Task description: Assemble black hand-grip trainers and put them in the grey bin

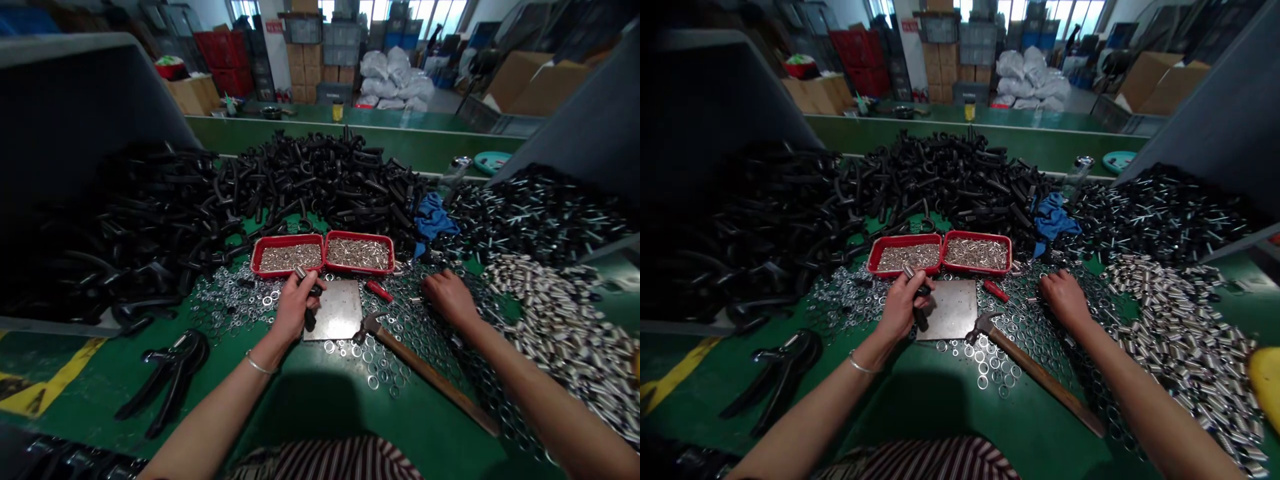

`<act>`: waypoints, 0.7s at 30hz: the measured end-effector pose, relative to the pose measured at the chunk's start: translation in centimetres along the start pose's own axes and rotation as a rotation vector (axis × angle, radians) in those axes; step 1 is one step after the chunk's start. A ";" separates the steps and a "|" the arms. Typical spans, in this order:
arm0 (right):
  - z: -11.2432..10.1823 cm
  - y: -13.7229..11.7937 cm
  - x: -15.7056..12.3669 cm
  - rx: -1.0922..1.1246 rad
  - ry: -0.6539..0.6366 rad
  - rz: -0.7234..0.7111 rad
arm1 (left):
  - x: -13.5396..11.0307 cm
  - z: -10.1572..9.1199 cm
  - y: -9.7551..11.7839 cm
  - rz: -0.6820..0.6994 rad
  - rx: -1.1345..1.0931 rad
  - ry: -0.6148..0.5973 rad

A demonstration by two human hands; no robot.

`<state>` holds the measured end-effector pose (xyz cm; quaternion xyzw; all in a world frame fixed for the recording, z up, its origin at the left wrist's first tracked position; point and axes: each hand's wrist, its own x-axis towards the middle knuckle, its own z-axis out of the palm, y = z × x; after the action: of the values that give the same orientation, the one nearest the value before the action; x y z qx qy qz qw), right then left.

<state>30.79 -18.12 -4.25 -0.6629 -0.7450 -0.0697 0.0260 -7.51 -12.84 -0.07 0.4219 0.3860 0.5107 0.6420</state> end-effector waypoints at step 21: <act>-2.9 -22.3 2.5 2.031 -0.204 0.287 | -2.9 0.4 -0.1 0.243 0.632 -0.116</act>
<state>8.23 -18.58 -2.58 -0.4138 -0.3650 0.6532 0.5186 -7.65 -15.80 0.16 0.6713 0.4349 0.4136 0.4349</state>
